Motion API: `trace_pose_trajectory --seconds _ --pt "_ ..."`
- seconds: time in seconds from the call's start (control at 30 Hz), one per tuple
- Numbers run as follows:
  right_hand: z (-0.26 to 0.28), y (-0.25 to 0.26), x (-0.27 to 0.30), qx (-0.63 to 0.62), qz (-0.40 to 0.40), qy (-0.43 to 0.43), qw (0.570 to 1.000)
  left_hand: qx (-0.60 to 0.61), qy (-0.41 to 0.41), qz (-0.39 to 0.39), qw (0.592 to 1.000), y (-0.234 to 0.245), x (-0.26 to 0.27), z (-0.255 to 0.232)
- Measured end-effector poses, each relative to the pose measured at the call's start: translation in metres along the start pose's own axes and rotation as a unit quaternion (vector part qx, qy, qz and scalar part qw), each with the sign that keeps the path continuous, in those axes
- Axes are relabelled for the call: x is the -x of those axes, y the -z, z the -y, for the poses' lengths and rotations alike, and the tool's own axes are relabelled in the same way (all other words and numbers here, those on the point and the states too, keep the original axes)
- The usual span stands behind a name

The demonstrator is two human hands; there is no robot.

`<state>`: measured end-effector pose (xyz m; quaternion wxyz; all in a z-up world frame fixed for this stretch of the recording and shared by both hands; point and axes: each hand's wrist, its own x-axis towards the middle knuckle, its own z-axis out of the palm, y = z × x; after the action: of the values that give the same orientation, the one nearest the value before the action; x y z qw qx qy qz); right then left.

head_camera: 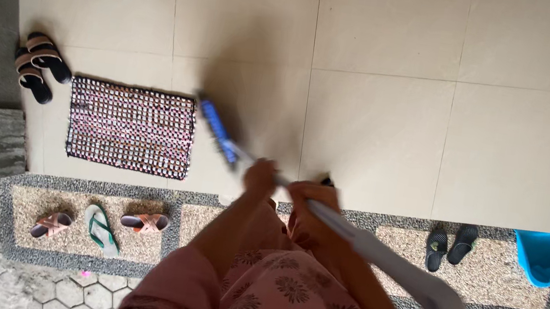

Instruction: The person sweeps a tiled floor using a long-handled brush, moving it around a rug and several pairs of sandals.

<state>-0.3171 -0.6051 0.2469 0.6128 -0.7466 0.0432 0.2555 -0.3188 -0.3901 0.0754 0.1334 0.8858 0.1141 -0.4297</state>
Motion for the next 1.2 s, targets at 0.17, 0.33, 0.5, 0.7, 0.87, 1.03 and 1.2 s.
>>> trace_pose_trajectory --seconds 0.17,0.33,0.5,0.7,0.87,1.03,1.2 --pt "0.029 0.103 0.033 0.111 -0.135 0.073 0.982 0.017 -0.136 0.091 0.986 -0.034 0.012 -0.203" --pt "0.058 0.182 0.073 0.132 -0.243 0.072 0.958 0.026 -0.363 -0.080 0.928 0.011 0.064 -0.321" --pt "0.055 0.200 0.065 -0.032 -0.244 0.070 0.967 -0.012 -0.252 0.007 0.968 0.048 0.093 -0.282" --pt "-0.026 0.033 -0.004 -0.093 0.034 0.039 0.994 -0.056 -0.016 -0.023 0.998 0.033 0.038 -0.059" --pt "-0.022 0.004 0.004 -0.020 0.053 -0.003 0.998 -0.070 0.022 -0.024 0.997 -0.011 0.019 -0.012" --pt "-0.007 0.115 0.052 0.091 -0.041 -0.052 0.994 0.022 -0.113 0.037 0.993 -0.069 0.030 -0.176" --pt "0.025 0.211 0.095 0.196 -0.148 -0.046 0.968 0.030 -0.277 0.069 0.958 -0.042 0.076 -0.319"
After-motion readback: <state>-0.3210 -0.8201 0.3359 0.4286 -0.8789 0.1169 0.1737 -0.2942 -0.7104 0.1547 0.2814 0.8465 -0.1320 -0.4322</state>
